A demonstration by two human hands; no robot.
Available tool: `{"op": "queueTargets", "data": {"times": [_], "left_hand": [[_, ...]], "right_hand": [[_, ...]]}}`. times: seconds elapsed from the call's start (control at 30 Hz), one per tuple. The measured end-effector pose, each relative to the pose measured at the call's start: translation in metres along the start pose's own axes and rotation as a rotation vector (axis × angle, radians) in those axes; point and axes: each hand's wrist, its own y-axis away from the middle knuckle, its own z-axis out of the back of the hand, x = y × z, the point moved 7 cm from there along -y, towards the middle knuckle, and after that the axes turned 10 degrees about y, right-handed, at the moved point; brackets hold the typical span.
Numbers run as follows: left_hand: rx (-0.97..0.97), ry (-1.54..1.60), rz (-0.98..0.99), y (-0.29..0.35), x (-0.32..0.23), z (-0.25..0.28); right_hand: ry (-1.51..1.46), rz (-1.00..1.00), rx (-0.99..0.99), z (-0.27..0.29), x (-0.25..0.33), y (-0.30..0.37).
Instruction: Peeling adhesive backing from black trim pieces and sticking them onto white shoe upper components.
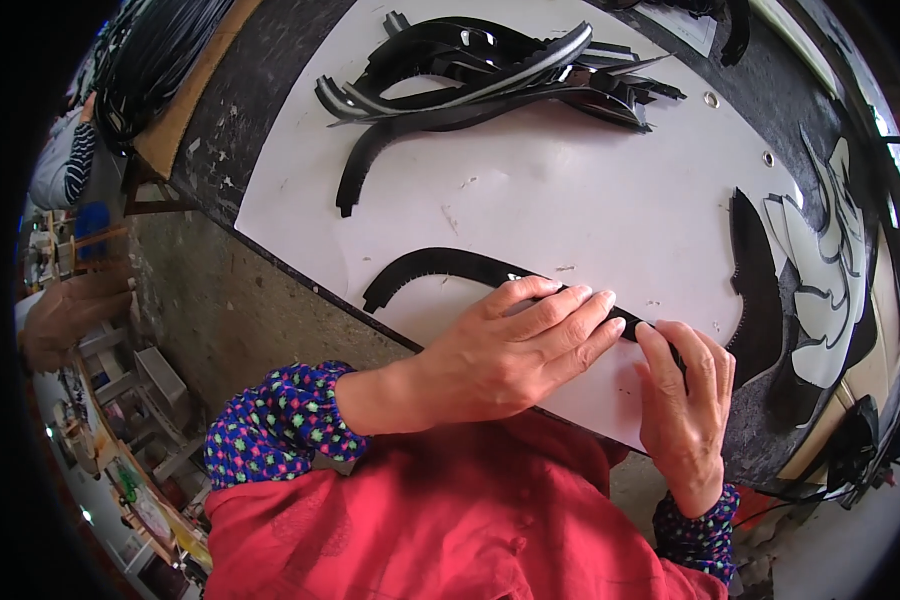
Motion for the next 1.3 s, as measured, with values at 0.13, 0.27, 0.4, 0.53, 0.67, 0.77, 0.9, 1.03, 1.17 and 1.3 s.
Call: {"op": "queueTargets", "data": {"times": [0.13, 0.27, 0.4, 0.53, 0.67, 0.77, 0.9, 1.03, 1.17, 1.3], "left_hand": [[0.007, 0.018, 0.017, 0.002, -0.001, -0.001], [0.022, 0.041, 0.01, 0.006, 0.0, 0.0], [0.037, 0.039, 0.005, 0.01, 0.001, 0.001], [0.058, 0.036, -0.008, 0.01, 0.001, 0.002], [0.071, 0.004, -0.03, 0.008, 0.002, 0.001], [0.085, -0.011, -0.051, 0.007, 0.003, -0.001], [0.086, 0.002, -0.061, 0.005, 0.005, -0.004], [0.075, 0.043, -0.049, 0.006, 0.007, -0.003], [0.073, 0.071, -0.039, 0.007, 0.008, -0.001], [0.071, 0.086, -0.037, 0.008, 0.009, -0.002]], "right_hand": [[0.012, -0.088, 0.028, -0.017, 0.0, 0.017], [0.003, -0.145, 0.071, -0.02, 0.003, 0.021], [0.069, -0.132, 0.064, -0.025, 0.006, 0.023], [0.09, -0.153, 0.078, -0.026, 0.007, 0.026], [0.122, -0.148, 0.07, -0.026, 0.008, 0.027], [0.134, -0.148, 0.062, -0.026, 0.008, 0.027], [0.082, -0.184, 0.061, -0.027, 0.004, 0.03], [0.07, -0.198, 0.073, -0.028, 0.012, 0.03], [0.14, -0.213, 0.127, -0.031, 0.018, 0.027], [0.143, -0.229, 0.153, -0.036, 0.025, 0.026]]}}
